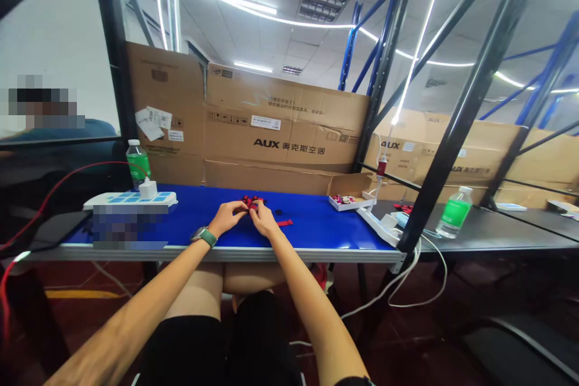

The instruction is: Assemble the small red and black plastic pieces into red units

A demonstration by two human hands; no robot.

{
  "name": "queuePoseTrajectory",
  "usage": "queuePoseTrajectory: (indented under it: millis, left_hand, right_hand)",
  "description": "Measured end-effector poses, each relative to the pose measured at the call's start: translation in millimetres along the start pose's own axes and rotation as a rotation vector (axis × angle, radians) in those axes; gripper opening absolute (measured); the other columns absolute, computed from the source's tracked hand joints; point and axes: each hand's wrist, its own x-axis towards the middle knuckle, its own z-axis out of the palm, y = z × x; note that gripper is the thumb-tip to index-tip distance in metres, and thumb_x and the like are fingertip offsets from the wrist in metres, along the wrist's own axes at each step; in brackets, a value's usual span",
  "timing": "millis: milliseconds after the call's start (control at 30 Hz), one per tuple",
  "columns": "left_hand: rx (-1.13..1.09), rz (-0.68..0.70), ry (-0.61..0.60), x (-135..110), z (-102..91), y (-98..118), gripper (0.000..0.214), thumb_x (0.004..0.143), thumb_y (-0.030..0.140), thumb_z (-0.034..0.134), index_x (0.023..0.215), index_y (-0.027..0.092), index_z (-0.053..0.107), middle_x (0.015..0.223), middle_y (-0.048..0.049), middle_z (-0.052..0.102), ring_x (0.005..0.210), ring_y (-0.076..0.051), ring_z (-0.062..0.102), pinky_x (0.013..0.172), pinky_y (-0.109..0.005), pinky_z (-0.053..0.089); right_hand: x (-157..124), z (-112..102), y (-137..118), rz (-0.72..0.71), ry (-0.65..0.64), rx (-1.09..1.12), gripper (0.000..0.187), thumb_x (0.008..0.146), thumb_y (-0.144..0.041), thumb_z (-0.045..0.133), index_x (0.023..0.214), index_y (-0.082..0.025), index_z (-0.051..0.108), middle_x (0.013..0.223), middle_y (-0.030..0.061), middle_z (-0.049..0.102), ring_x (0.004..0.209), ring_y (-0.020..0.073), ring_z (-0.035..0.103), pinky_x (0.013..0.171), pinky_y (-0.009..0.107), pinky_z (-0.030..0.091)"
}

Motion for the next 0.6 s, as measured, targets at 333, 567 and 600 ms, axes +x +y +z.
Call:
queuePoseTrajectory:
  millis: [333, 567, 600]
  left_hand:
    - [0.058, 0.052, -0.089, -0.9, 1.8, -1.1, 0.011, 0.084, 0.021, 0.063, 0.087, 0.020, 0.074, 0.087, -0.0044, 0.072, 0.080, -0.017, 0.066, 0.078, -0.029, 0.050]
    - [0.012, 0.097, -0.122, 0.3, 3.0, -0.9, 0.009, 0.084, 0.018, 0.063, 0.087, 0.019, 0.071, 0.089, -0.0035, 0.072, 0.085, -0.018, 0.065, 0.083, -0.029, 0.048]
    - [0.005, 0.092, -0.119, 0.6, 3.0, -0.4, 0.009, 0.084, 0.018, 0.063, 0.088, 0.019, 0.071, 0.090, -0.0034, 0.073, 0.086, -0.018, 0.065, 0.084, -0.030, 0.048]
  right_hand:
    - [8.0, -3.7, 20.8, 0.065, -0.037, 0.415, 0.028, 0.083, -0.042, 0.064, 0.093, -0.017, 0.071, 0.090, 0.0045, 0.074, 0.082, 0.0182, 0.066, 0.080, 0.029, 0.051]
    - [10.9, 7.5, 34.7, 0.175, 0.034, 0.439, 0.017, 0.082, -0.036, 0.058, 0.083, -0.020, 0.054, 0.067, -0.0043, 0.058, 0.061, 0.0130, 0.055, 0.062, 0.024, 0.045]
    - [11.3, 8.7, 36.6, 0.197, 0.080, 0.438, 0.014, 0.083, -0.035, 0.055, 0.085, -0.021, 0.051, 0.067, -0.0048, 0.057, 0.061, 0.0133, 0.055, 0.062, 0.024, 0.045]
